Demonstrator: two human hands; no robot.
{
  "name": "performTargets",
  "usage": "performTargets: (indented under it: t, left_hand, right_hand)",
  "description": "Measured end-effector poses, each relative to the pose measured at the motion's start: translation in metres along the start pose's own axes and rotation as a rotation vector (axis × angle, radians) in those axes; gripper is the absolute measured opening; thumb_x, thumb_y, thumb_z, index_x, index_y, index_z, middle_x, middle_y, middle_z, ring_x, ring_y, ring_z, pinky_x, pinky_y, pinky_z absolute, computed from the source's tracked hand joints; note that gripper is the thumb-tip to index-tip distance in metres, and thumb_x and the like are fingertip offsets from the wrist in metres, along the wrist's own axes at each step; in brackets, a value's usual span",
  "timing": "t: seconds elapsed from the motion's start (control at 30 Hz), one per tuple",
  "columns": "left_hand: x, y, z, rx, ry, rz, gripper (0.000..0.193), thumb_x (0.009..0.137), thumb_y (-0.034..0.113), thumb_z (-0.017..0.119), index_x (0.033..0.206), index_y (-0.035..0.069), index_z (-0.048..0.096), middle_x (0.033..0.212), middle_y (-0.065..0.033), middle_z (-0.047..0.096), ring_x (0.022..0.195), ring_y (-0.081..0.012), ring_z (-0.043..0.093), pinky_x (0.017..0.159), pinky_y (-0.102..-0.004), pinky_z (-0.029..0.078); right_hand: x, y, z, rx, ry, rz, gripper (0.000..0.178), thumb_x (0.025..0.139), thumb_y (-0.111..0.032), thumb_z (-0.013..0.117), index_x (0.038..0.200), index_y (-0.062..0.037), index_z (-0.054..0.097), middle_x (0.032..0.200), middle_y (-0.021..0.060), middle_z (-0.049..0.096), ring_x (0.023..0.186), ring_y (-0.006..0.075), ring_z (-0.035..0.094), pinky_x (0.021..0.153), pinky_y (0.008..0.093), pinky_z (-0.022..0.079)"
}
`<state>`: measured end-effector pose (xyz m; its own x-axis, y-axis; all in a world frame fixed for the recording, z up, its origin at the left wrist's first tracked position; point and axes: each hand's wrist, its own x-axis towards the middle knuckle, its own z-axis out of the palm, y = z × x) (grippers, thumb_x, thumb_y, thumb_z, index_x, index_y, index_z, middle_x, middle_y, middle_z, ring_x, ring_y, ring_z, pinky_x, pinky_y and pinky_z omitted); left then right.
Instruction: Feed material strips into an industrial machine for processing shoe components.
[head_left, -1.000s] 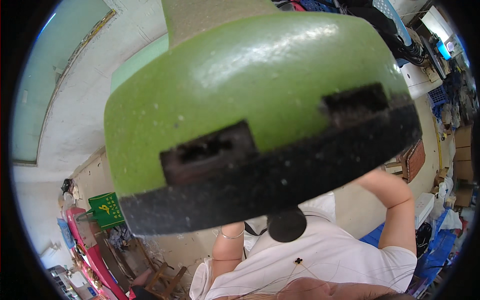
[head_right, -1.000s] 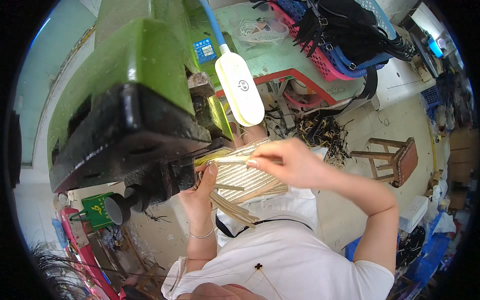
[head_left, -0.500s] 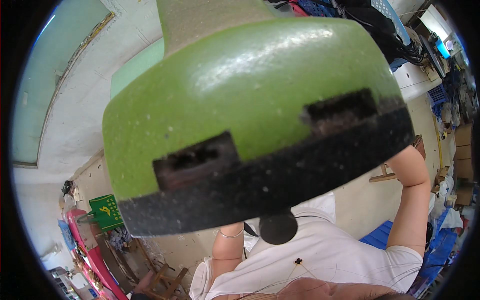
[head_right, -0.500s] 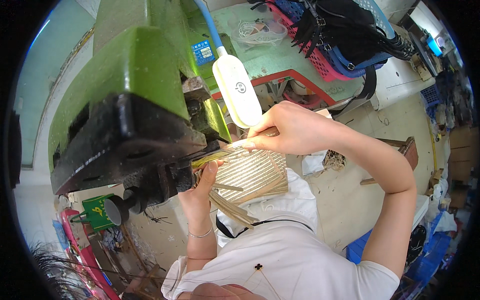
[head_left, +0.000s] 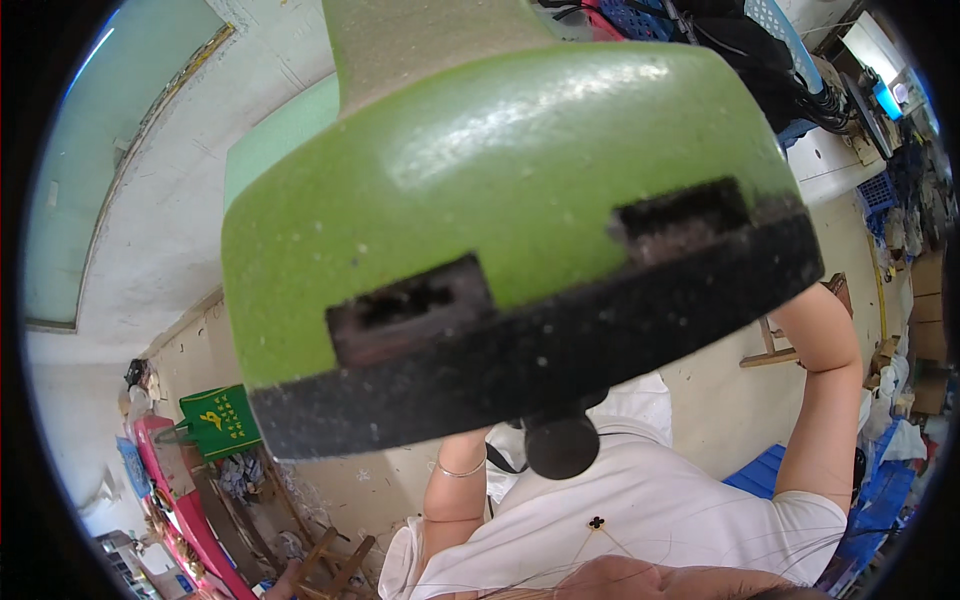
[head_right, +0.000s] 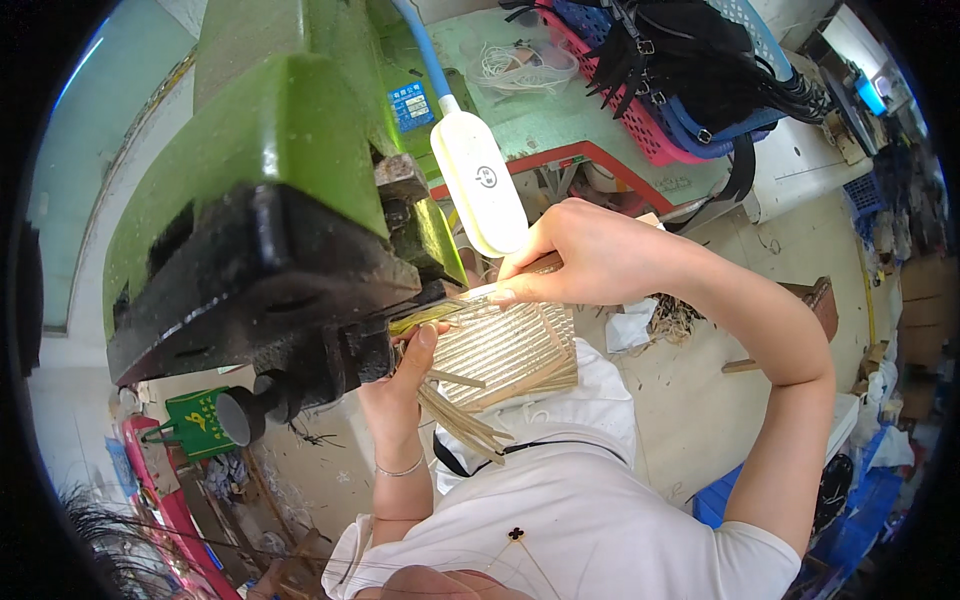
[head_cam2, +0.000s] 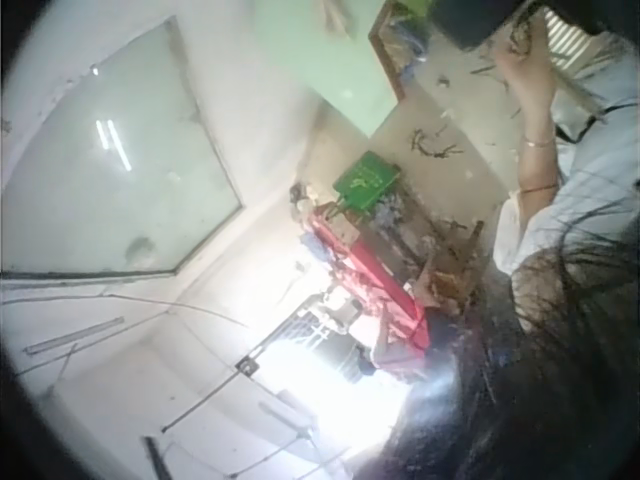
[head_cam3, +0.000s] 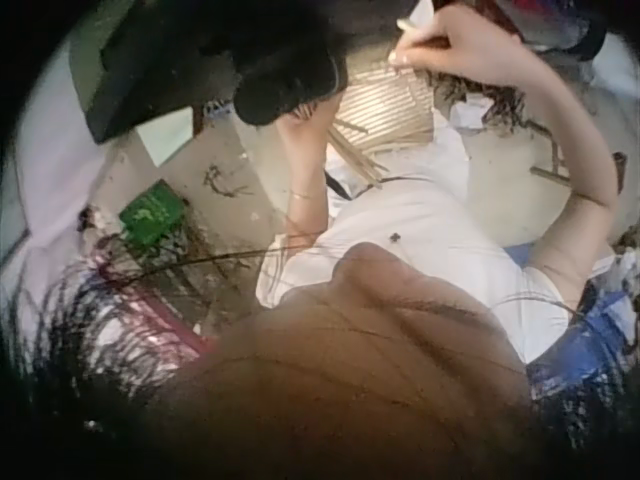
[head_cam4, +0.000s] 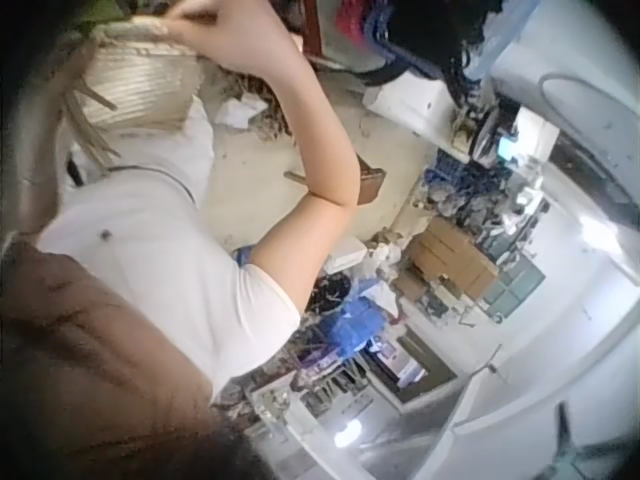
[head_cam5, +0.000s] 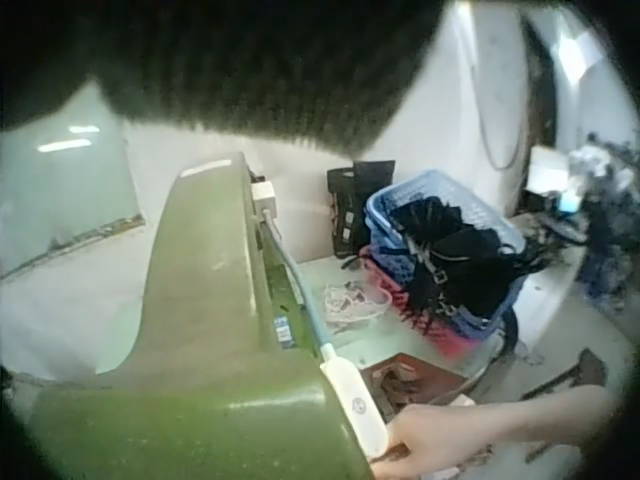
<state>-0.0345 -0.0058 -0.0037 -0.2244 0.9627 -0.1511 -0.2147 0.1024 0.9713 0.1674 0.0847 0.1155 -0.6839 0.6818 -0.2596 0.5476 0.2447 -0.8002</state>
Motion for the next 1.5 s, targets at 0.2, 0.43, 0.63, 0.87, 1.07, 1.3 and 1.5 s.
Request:
performTargets:
  t: [0.2, 0.43, 0.63, 0.87, 1.07, 1.3, 1.5]
  left_hand:
    - [-0.001, -0.018, -0.017, -0.058, 0.045, -0.019, 0.019, 0.078, 0.001, 0.064, 0.095, -0.003, 0.057, 0.086, -0.008, 0.062, 0.076, -0.0122, 0.058, 0.07, -0.0234, 0.045]
    - [0.0, -0.029, -0.037, 0.227, 0.101, 0.171, 0.016, 0.076, -0.001, 0.061, 0.092, -0.002, 0.057, 0.079, -0.0041, 0.058, 0.065, -0.0088, 0.052, 0.069, -0.0232, 0.045]
    - [-0.011, -0.008, -0.029, -0.191, 0.282, 0.22, 0.014, 0.069, -0.007, 0.052, 0.081, 0.001, 0.052, 0.07, -0.0021, 0.051, 0.053, -0.0055, 0.04, 0.052, -0.0185, 0.035]
    - [-0.015, 0.001, -0.039, -0.268, 0.328, 0.176, 0.015, 0.073, -0.003, 0.059, 0.059, -0.001, 0.052, 0.06, 0.002, 0.048, 0.05, -0.0037, 0.039, 0.045, -0.0204, 0.027]
    - [-0.009, 0.003, -0.04, -0.126, 0.137, 0.132, 0.009, 0.077, 0.002, 0.063, 0.073, -0.006, 0.061, 0.06, 0.0017, 0.049, 0.055, -0.0034, 0.038, 0.05, -0.019, 0.028]
    - [-0.005, 0.0, -0.023, -0.002, 0.001, 0.145, 0.014, 0.08, 0.008, 0.064, 0.084, -0.005, 0.064, 0.068, 0.0013, 0.056, 0.062, -0.0036, 0.044, 0.054, -0.0175, 0.034]
    - [-0.002, 0.001, -0.028, 0.183, -0.042, 0.213, 0.011, 0.08, 0.007, 0.064, 0.084, -0.004, 0.064, 0.069, -0.0003, 0.058, 0.061, -0.0045, 0.045, 0.054, -0.0185, 0.036]
  right_hand:
    - [0.003, 0.005, -0.004, 0.013, -0.028, -0.023, 0.022, 0.079, -0.024, 0.061, 0.088, -0.005, 0.067, 0.073, 0.0099, 0.064, 0.062, 0.0164, 0.056, 0.061, 0.0276, 0.043]
    - [0.042, 0.036, 0.025, -0.045, 0.0, -0.216, 0.03, 0.077, -0.029, 0.063, 0.071, -0.0001, 0.056, 0.064, 0.0098, 0.055, 0.059, 0.0204, 0.05, 0.058, 0.0318, 0.042]
    - [0.043, 0.03, 0.021, -0.181, -0.023, -0.079, 0.052, 0.071, -0.048, 0.067, 0.075, 0.0023, 0.054, 0.068, 0.0127, 0.054, 0.06, 0.0226, 0.051, 0.058, 0.0322, 0.043]
    - [0.049, 0.016, 0.021, -0.316, -0.09, 0.054, 0.064, 0.069, -0.057, 0.065, 0.069, 0.0064, 0.055, 0.057, 0.0123, 0.054, 0.055, 0.0232, 0.054, 0.059, 0.0319, 0.047]
    - [0.031, 0.027, 0.018, -0.221, -0.038, 0.028, 0.051, 0.074, -0.045, 0.066, 0.064, 0.0044, 0.058, 0.052, 0.0106, 0.052, 0.05, 0.0218, 0.049, 0.054, 0.0307, 0.043]
    - [0.014, 0.046, 0.022, -0.11, 0.062, -0.055, 0.024, 0.075, -0.025, 0.068, 0.079, -0.0017, 0.064, 0.059, 0.0079, 0.056, 0.054, 0.0139, 0.048, 0.056, 0.0286, 0.039]
    - [0.013, 0.049, 0.019, -0.158, 0.069, -0.1, 0.025, 0.079, -0.028, 0.064, 0.082, -0.0029, 0.065, 0.06, 0.0069, 0.057, 0.055, 0.0113, 0.049, 0.057, 0.0276, 0.04]
